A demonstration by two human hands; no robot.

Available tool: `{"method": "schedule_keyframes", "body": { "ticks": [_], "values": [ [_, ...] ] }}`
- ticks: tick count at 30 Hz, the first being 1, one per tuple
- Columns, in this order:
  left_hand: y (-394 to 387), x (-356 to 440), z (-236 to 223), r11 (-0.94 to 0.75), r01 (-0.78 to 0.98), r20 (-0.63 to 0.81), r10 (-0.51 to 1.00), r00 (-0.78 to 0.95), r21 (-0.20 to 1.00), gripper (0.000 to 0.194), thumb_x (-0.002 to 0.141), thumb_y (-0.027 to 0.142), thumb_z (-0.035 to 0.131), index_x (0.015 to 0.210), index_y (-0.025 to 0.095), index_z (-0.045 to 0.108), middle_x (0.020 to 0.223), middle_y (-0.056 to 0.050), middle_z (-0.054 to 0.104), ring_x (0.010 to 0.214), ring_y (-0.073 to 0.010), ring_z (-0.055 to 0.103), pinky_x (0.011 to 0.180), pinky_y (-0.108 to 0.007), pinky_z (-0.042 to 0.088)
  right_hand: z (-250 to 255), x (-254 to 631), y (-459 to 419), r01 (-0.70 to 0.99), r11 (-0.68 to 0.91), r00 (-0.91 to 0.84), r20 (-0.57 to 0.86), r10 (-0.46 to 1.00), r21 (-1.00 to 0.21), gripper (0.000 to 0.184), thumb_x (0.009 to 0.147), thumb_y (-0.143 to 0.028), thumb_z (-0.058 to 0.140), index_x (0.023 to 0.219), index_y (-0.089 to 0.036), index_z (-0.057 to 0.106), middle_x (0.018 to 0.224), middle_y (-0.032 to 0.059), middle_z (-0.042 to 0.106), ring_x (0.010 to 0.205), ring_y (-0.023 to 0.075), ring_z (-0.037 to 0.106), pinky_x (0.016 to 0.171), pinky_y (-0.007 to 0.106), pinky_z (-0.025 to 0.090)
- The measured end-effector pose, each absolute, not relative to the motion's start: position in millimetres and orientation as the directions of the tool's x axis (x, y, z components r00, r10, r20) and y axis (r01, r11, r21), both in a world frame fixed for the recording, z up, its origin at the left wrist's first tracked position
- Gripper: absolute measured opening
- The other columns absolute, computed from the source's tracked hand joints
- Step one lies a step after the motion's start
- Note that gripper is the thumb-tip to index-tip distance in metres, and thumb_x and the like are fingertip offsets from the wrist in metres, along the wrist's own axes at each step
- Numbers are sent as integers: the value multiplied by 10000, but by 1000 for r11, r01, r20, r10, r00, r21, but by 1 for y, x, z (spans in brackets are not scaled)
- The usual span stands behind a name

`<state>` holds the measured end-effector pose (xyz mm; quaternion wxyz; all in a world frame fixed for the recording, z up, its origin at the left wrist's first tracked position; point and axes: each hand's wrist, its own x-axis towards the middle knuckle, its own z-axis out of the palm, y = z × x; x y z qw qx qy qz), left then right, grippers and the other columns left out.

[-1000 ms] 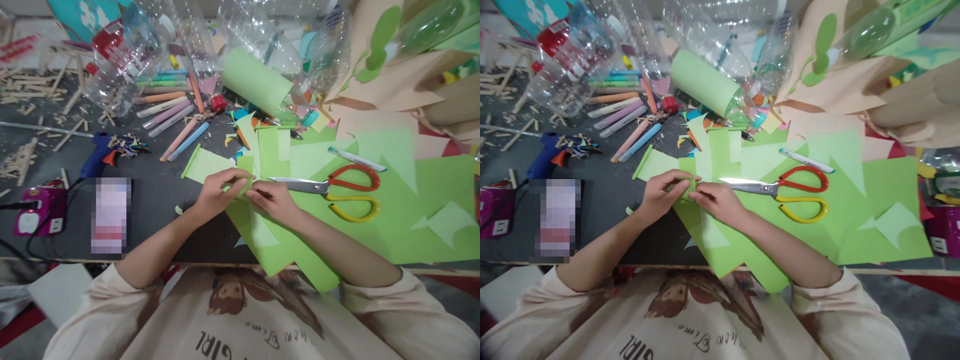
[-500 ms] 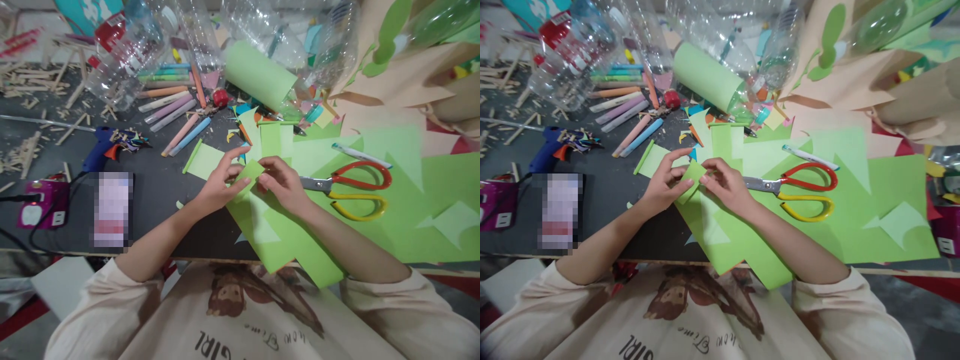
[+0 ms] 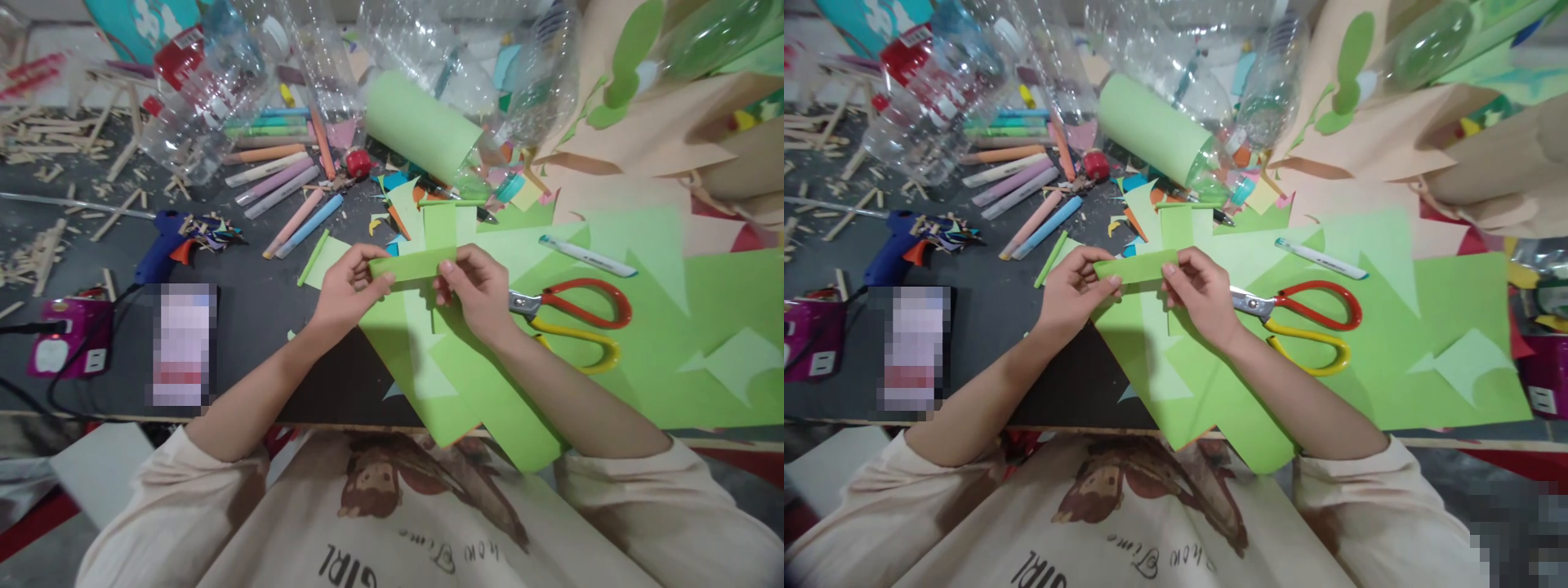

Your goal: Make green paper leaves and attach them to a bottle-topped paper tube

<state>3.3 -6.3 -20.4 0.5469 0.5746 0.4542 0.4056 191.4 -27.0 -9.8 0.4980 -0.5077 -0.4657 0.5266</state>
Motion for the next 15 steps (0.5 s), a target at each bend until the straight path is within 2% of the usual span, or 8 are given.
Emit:
{"method": "schedule_keyframes", "body": {
  "ticks": [4,10,15],
  "values": [
    [-4,2,-21,-53,67,35,969,246,996,396,779,516,721,983,201,593,630,62,511,551,-97,612,547,-211,513,-11,193,-27,-65,-38,25,-40,999,-997,427,780,-599,697,691,-221,519,552,-56,596,408,71,529,393,199,438],
    [-2,1,-22,-127,42,114,968,224,991,286,809,401,712,984,193,624,650,57,563,544,-75,623,551,-185,525,-18,196,-23,-164,40,145,16,989,-986,415,772,-593,710,730,-235,505,512,-86,584,366,64,524,342,164,392],
    [-4,3,-20,-160,-5,157,963,220,987,182,809,294,697,955,200,642,648,64,544,526,-64,619,524,-166,508,-20,196,-28,-220,-23,79,-41,996,-975,507,689,-731,682,800,-254,550,558,-54,633,399,105,571,352,214,433]
  ]
}}
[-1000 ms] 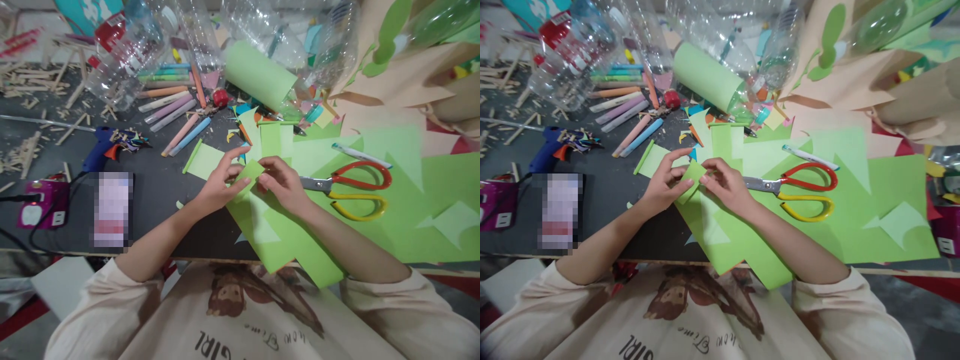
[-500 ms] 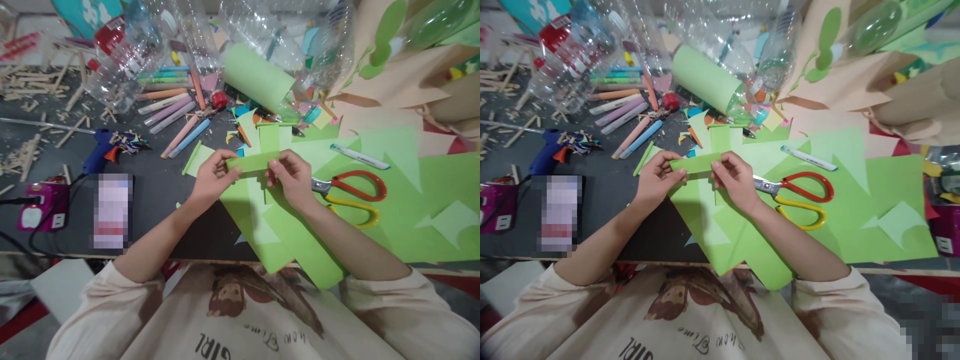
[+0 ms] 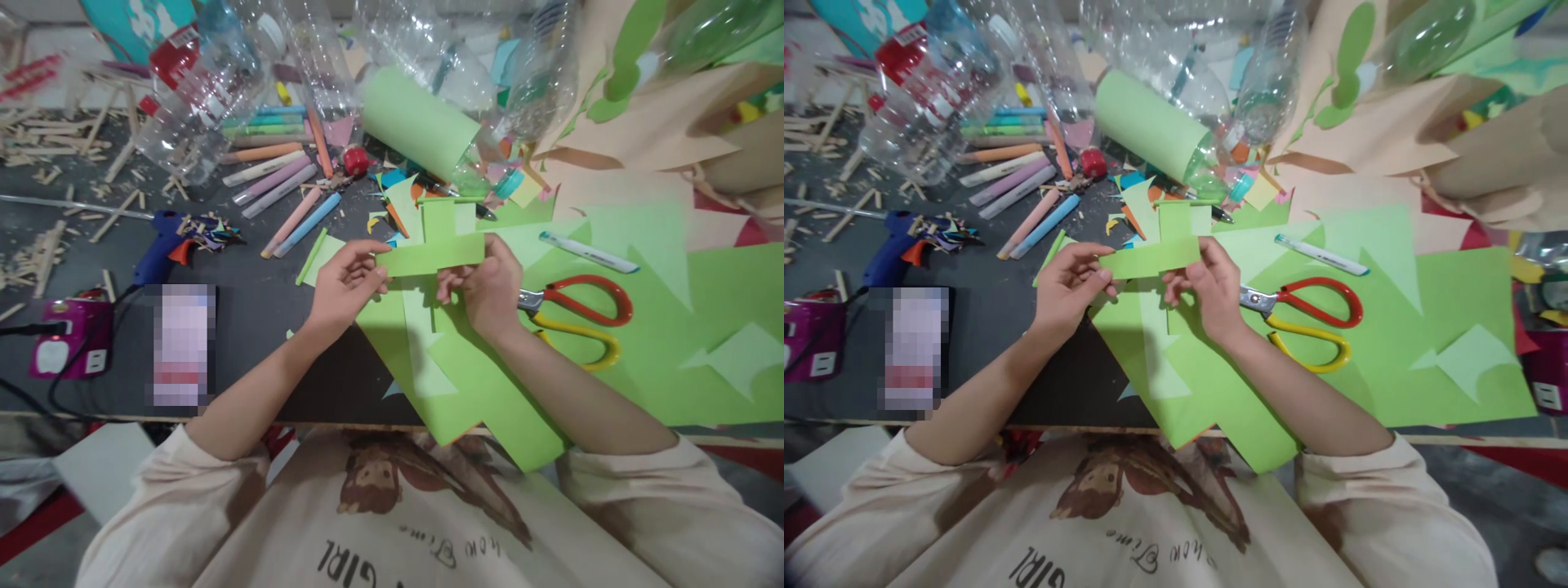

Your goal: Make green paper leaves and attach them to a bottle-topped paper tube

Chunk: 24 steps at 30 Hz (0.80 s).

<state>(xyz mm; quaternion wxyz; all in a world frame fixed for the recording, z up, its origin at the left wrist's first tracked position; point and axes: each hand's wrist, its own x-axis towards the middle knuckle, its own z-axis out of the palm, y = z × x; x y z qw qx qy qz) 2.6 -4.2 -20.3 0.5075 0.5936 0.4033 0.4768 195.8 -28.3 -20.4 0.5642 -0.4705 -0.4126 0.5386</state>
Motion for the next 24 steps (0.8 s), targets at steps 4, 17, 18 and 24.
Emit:
{"method": "schedule_keyframes", "body": {
  "ticks": [4,17,18,24],
  "values": [
    [-9,3,-14,-151,1,145,954,262,989,173,817,254,669,978,200,637,669,62,536,536,-58,613,521,-157,501,-18,192,-35,-136,-118,-166,-95,982,-984,533,693,-731,673,616,-212,575,539,-8,632,425,121,571,392,255,454],
    [-11,3,-13,48,60,-67,927,368,997,284,826,373,676,1027,177,632,756,17,640,587,-82,644,620,-202,554,-5,187,-32,-23,-245,-232,-233,944,-969,499,790,-637,639,588,-181,608,524,-21,568,467,86,510,491,238,418],
    [-11,3,-13,42,59,-60,932,358,997,268,825,369,679,1004,174,638,740,20,640,577,-81,642,615,-202,556,-5,187,-32,-26,-245,-239,-232,943,-969,498,792,-633,638,586,-181,609,526,-18,571,468,87,513,492,239,417],
    [-12,4,-10,36,57,-53,945,323,998,262,819,396,695,956,174,666,635,42,609,528,-87,630,630,-235,595,-6,188,-31,-28,-253,-229,-240,943,-967,465,788,-595,667,586,-180,607,521,-12,578,464,93,514,490,247,416]
  ]
}}
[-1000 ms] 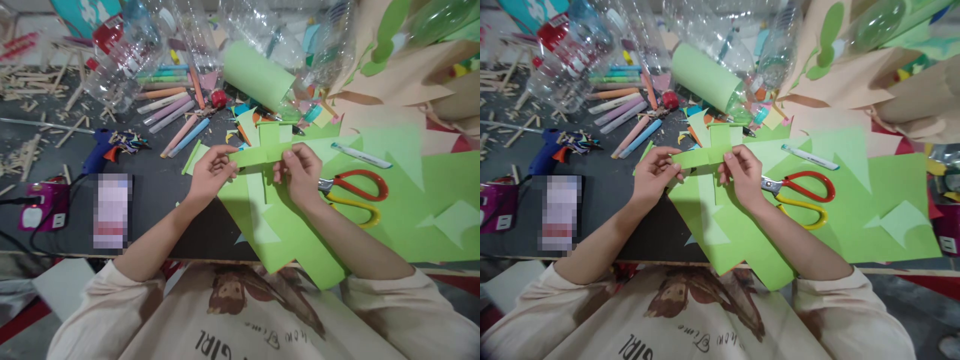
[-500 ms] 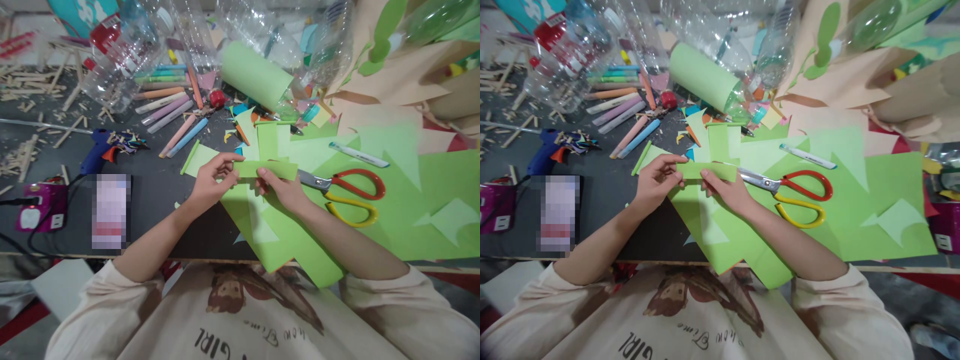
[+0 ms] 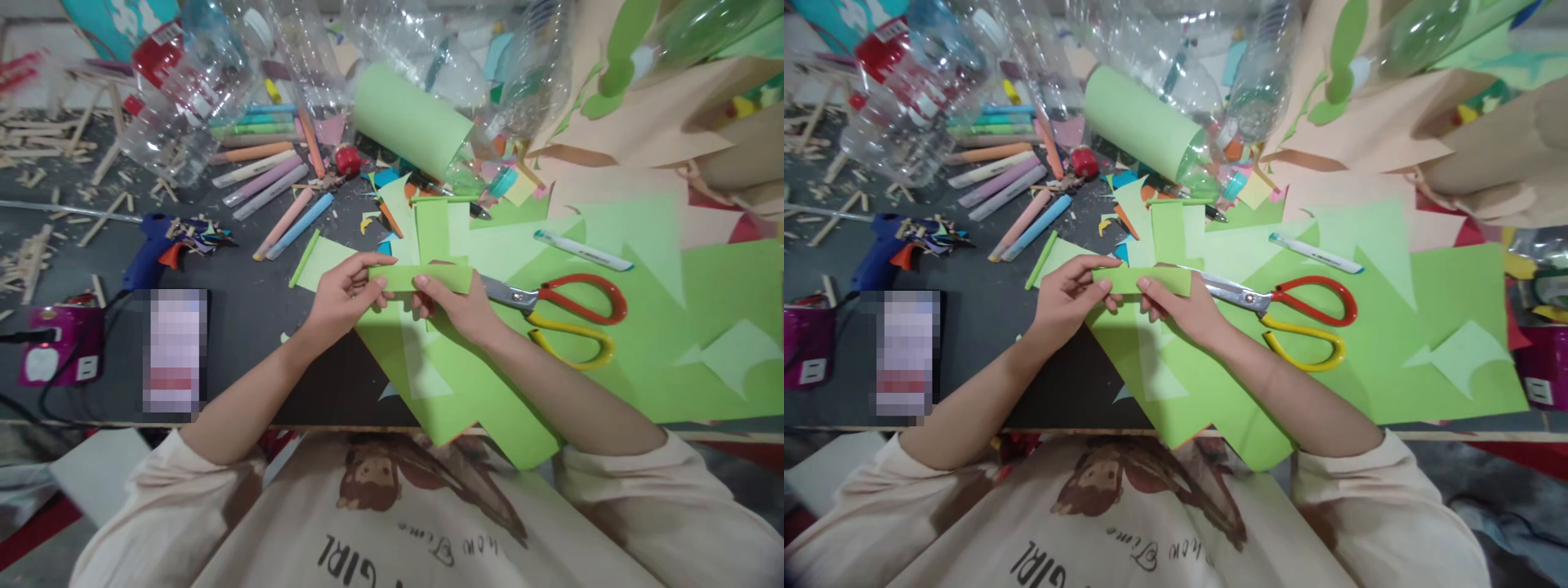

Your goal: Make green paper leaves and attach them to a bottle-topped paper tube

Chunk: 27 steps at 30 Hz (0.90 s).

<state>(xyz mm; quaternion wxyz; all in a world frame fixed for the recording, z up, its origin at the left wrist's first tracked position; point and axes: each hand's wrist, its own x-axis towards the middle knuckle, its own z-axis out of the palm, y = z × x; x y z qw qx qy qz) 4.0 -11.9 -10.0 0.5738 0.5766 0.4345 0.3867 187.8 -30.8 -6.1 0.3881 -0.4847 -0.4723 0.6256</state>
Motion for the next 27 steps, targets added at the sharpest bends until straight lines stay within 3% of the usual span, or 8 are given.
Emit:
{"method": "schedule_keyframes", "body": {
  "ticks": [8,16,21,27],
  "values": [
    [-11,4,-9,74,63,-90,948,305,995,309,809,428,703,965,162,685,609,45,611,526,-90,642,681,-257,618,-4,189,-30,-52,-267,-224,-250,942,-962,493,778,-643,659,592,-189,613,506,-18,594,452,92,535,468,241,437],
    [-10,4,-10,46,25,-52,948,314,999,273,825,392,687,983,170,673,547,80,529,515,-87,637,716,-260,625,-11,189,-29,-137,-237,-57,-231,971,-962,483,740,-661,687,612,-208,576,483,-48,588,395,76,510,409,215,415],
    [-12,4,-10,10,60,-28,949,313,998,252,841,396,668,979,185,675,564,72,547,510,-87,634,703,-263,631,-18,191,-31,-102,-226,6,-228,974,-969,521,758,-720,621,622,-225,536,491,-41,572,402,91,523,421,240,453],
    [-13,4,-9,-7,84,-20,948,317,996,213,847,344,637,984,186,677,603,55,589,513,-84,632,695,-256,626,-13,191,-31,-140,-238,-109,-224,968,-961,532,693,-740,670,622,-224,564,506,-30,569,427,106,528,424,257,462]
  ]
}}
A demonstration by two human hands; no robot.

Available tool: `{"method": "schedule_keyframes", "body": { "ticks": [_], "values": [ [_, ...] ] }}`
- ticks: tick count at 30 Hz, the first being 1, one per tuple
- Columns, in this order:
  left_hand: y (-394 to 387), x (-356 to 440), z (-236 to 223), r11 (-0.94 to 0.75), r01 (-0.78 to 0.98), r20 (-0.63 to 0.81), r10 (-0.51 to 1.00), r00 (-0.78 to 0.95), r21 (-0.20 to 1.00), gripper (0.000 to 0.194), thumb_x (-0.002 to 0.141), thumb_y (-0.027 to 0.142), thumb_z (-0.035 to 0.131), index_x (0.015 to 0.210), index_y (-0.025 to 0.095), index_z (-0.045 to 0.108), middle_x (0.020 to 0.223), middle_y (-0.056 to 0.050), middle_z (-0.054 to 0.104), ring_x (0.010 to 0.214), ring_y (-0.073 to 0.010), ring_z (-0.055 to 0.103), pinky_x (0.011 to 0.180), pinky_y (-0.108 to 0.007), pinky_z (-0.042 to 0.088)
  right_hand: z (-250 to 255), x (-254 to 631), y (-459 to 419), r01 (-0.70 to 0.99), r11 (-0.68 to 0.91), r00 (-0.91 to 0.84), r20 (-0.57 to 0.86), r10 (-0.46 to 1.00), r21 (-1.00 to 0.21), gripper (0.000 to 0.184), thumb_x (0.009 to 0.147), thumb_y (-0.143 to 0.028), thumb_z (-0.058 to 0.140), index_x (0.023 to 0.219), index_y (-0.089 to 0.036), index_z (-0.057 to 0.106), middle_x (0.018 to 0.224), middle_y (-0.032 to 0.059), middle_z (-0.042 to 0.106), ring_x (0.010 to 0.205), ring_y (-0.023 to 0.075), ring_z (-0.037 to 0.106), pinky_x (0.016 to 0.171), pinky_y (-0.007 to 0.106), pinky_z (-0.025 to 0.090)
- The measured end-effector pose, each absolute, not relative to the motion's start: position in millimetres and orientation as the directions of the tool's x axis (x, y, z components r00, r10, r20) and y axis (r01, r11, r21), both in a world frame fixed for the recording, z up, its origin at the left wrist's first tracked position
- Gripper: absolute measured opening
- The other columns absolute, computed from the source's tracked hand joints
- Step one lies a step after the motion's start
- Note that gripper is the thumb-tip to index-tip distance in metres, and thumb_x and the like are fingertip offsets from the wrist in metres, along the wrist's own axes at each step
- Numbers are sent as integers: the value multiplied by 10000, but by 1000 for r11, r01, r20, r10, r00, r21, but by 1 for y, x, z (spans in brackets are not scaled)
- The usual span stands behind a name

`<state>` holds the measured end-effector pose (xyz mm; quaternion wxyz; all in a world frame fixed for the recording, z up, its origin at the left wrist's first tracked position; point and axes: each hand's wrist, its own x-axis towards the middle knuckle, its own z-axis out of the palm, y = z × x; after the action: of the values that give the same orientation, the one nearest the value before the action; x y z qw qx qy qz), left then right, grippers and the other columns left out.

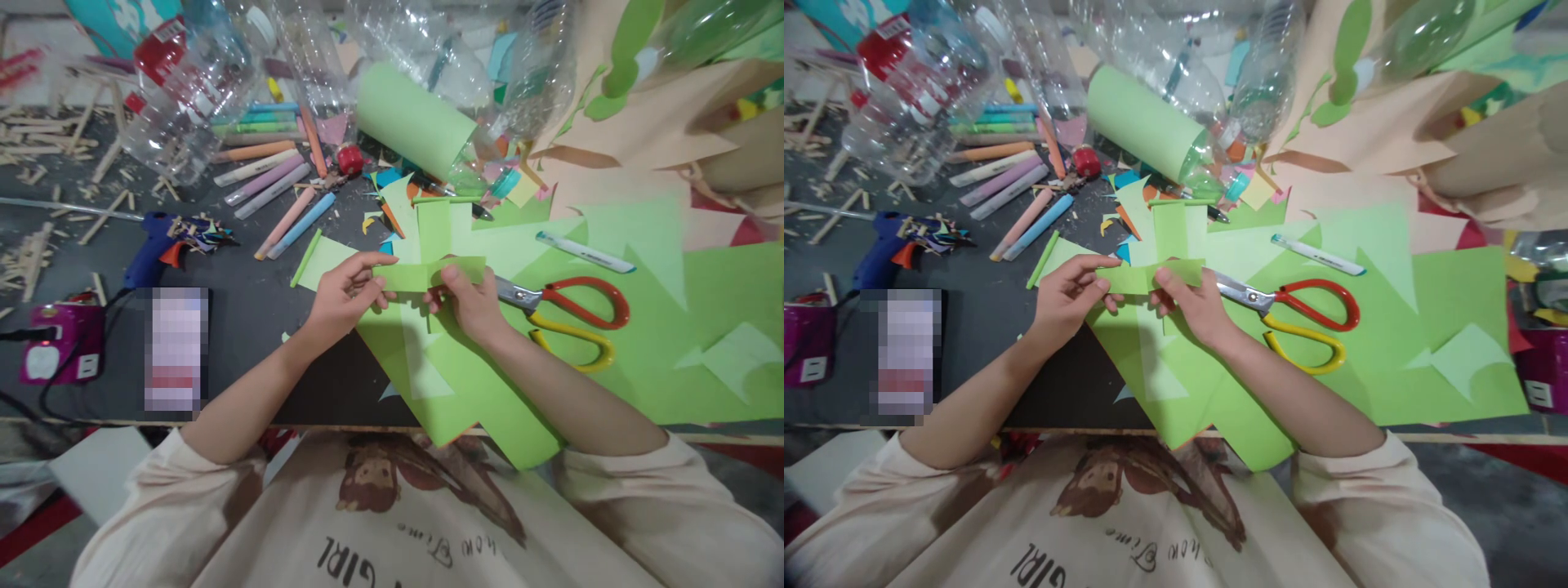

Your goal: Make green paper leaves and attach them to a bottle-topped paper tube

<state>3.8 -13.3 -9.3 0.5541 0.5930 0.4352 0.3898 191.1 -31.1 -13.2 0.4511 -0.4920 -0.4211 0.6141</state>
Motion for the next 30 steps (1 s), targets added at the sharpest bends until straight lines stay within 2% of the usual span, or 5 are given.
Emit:
{"method": "schedule_keyframes", "body": {
  "ticks": [4,11,19,27,30],
  "values": [
    [-14,4,-9,9,83,-34,951,308,996,180,843,285,614,978,184,674,601,54,597,528,-88,638,693,-255,619,-11,192,-32,-58,-168,-160,-157,975,-984,506,709,-683,701,567,-213,579,506,-29,563,450,102,524,450,255,461],
    [-11,3,-8,-18,91,0,981,195,996,174,838,327,635,950,196,664,502,79,524,486,-107,632,588,-247,587,-15,194,-33,-110,-116,-266,-83,960,-987,543,698,-745,644,643,-207,692,592,13,673,449,107,535,436,254,443],
    [-11,3,-9,-4,24,-1,978,208,1000,174,825,351,647,895,192,662,517,71,548,451,-91,599,483,-205,510,-9,192,-29,123,-50,-321,-87,943,-991,510,755,-677,644,607,-189,664,496,-14,543,447,100,418,442,253,299],
    [-13,4,-6,20,59,-36,956,290,998,131,833,305,628,893,196,670,570,53,587,455,-89,595,498,-211,515,-11,193,-33,20,60,-277,52,959,-998,499,692,-727,680,636,-236,613,576,0,545,563,170,530,576,331,462],
    [-15,4,-5,3,101,-36,944,327,995,130,835,280,607,912,198,672,577,52,584,490,-95,615,550,-223,548,-8,193,-33,60,8,-360,-15,933,-998,496,723,-735,647,688,-240,622,680,30,619,662,195,593,650,352,503]
  ]
}}
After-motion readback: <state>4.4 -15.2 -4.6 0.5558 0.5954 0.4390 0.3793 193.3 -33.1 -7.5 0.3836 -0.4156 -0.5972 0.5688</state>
